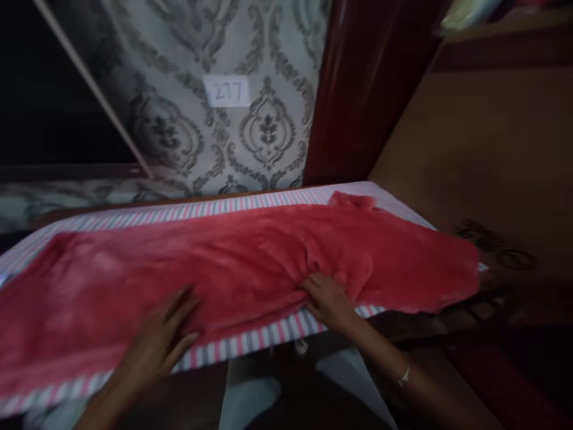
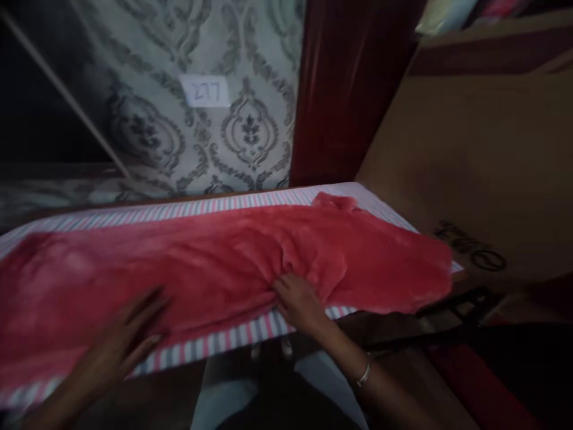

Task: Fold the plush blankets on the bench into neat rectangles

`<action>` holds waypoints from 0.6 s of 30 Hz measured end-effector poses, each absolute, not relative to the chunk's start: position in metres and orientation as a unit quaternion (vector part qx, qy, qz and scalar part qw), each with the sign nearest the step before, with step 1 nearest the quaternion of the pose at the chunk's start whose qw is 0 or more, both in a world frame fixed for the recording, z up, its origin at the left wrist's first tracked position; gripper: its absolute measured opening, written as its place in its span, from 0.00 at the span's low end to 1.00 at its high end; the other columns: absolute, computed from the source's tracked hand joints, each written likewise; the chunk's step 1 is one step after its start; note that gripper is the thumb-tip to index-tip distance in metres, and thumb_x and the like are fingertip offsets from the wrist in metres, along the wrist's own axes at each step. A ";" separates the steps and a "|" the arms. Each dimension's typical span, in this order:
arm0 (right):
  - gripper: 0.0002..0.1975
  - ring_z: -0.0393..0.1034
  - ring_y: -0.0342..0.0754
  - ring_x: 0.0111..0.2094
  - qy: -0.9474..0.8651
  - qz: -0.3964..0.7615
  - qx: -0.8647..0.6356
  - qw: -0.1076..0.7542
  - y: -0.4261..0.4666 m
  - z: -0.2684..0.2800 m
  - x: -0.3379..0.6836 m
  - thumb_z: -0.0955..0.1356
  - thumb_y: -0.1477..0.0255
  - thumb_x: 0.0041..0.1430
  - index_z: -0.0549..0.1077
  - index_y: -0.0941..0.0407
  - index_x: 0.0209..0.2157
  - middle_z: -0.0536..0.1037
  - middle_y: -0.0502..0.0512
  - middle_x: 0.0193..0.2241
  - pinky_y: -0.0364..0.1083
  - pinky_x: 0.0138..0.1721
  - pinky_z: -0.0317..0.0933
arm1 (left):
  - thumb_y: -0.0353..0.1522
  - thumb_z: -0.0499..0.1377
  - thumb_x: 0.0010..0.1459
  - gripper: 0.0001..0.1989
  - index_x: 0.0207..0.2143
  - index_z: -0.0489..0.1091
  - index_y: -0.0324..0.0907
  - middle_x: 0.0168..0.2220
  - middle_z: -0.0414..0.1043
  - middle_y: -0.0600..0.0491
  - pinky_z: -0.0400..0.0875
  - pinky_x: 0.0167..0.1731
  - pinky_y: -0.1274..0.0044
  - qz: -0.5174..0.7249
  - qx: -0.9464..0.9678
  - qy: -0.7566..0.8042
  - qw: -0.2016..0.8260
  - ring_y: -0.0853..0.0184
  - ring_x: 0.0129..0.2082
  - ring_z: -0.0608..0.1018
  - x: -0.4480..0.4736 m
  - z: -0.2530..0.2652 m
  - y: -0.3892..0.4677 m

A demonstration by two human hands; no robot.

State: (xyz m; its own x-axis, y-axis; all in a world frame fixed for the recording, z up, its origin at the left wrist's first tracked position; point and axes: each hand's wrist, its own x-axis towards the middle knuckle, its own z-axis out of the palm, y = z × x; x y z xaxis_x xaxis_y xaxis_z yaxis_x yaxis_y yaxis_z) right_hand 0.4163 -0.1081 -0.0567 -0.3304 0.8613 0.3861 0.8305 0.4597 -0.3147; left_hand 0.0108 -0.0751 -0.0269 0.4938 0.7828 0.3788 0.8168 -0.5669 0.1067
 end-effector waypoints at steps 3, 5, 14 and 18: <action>0.16 0.68 0.52 0.40 -0.814 0.040 -0.487 0.315 -0.105 -0.048 0.423 0.64 0.80 0.54 0.72 0.56 0.44 0.72 0.56 0.36 0.49 0.41 0.64 | 0.46 0.54 0.63 0.30 0.64 0.61 0.46 0.64 0.62 0.44 0.64 0.60 0.60 -0.178 -0.875 -0.450 0.033 0.54 0.62 0.67 0.028 -0.036 -0.113; 0.16 0.69 0.53 0.41 -0.809 0.038 -0.472 0.348 -0.102 -0.039 0.426 0.64 0.79 0.54 0.73 0.56 0.45 0.73 0.57 0.37 0.50 0.42 0.65 | 0.41 0.54 0.64 0.29 0.65 0.59 0.43 0.64 0.63 0.42 0.63 0.61 0.59 -0.174 -0.865 -0.469 0.029 0.53 0.63 0.66 0.038 -0.038 -0.122; 0.14 0.69 0.53 0.37 -0.820 -0.002 -0.499 0.282 -0.106 -0.029 0.423 0.63 0.78 0.53 0.74 0.58 0.41 0.73 0.58 0.35 0.49 0.39 0.65 | 0.19 0.51 0.53 0.25 0.53 0.71 0.34 0.52 0.72 0.37 0.70 0.48 0.62 -0.105 -0.772 -0.614 0.130 0.51 0.51 0.73 0.019 -0.021 -0.118; 0.16 0.68 0.54 0.43 -0.830 -0.010 -0.477 0.289 -0.113 -0.033 0.414 0.64 0.79 0.55 0.74 0.57 0.46 0.73 0.59 0.38 0.51 0.44 0.65 | 0.21 0.52 0.49 0.26 0.52 0.71 0.40 0.45 0.74 0.43 0.71 0.44 0.66 -0.141 -0.742 -0.641 0.139 0.55 0.43 0.75 -0.015 -0.006 -0.122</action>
